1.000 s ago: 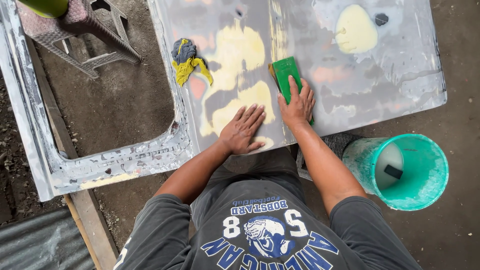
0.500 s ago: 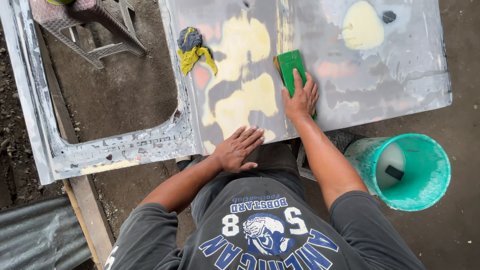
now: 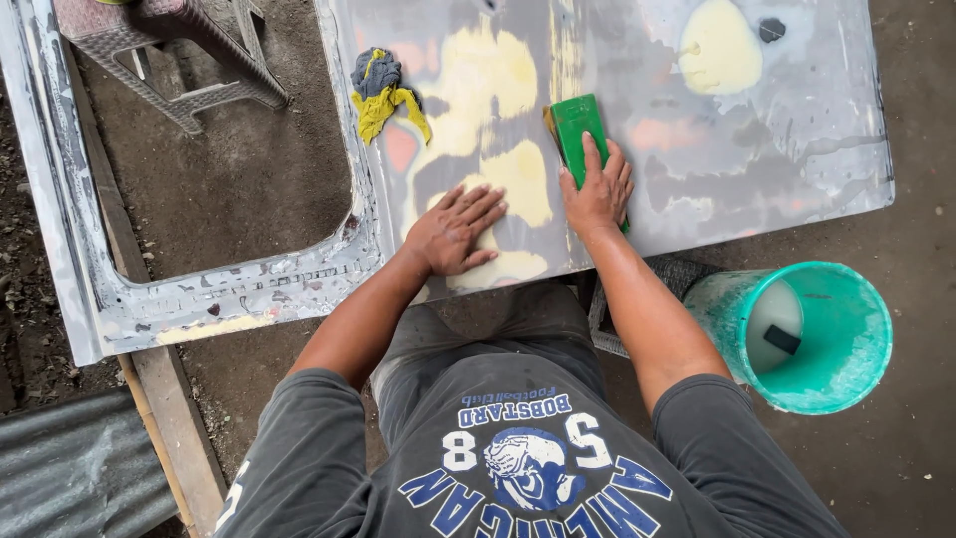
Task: The person sands a large, flat, metallic car part using a green sanding block held in the right hand. They move the block back and forth over a yellowish patch on the surface while occasionally using a yellow cloth in the left hand to wipe the area.
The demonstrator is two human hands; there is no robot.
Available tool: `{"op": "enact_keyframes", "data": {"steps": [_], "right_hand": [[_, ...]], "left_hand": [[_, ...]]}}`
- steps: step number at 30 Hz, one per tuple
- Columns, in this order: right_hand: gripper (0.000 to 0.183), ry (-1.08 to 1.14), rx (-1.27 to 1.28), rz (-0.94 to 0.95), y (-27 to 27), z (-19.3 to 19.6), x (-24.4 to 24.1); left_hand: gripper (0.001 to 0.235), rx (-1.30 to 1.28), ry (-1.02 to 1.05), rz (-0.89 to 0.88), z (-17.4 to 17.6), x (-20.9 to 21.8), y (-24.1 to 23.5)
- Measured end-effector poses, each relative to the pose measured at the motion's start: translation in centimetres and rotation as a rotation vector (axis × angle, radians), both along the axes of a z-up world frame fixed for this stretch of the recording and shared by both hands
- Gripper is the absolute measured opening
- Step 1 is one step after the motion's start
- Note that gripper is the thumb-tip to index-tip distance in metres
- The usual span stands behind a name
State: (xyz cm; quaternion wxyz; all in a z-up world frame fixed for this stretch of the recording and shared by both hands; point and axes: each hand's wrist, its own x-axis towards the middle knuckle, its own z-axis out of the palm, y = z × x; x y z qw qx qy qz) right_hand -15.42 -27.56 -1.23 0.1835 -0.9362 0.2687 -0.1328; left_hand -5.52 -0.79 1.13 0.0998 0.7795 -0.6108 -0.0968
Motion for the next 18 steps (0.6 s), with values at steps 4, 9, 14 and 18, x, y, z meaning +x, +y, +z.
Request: {"op": "enact_keyframes", "data": {"steps": [4,9,14,18], "right_hand": [[0.07,0.005,0.018,-0.002,0.1,0.0,0.1],[0.071,0.023,-0.004,-0.004,-0.1,-0.3,0.1],[0.071,0.02,-0.007,-0.001,-0.1,-0.4,0.1],[0.072,0.03,-0.01,-0.012,0.0,-0.3,0.1]], "left_hand": [[0.085,0.061,0.023,0.095,0.4,-0.7,-1.0],[0.096,0.188,-0.016,0.03,0.5,-4.1,-1.0],[0.098,0.05,0.013,-0.055,0.0,-8.1,1.3],[0.091,-0.059,0.1,-0.092,-0.3,-7.9,1.9]]}}
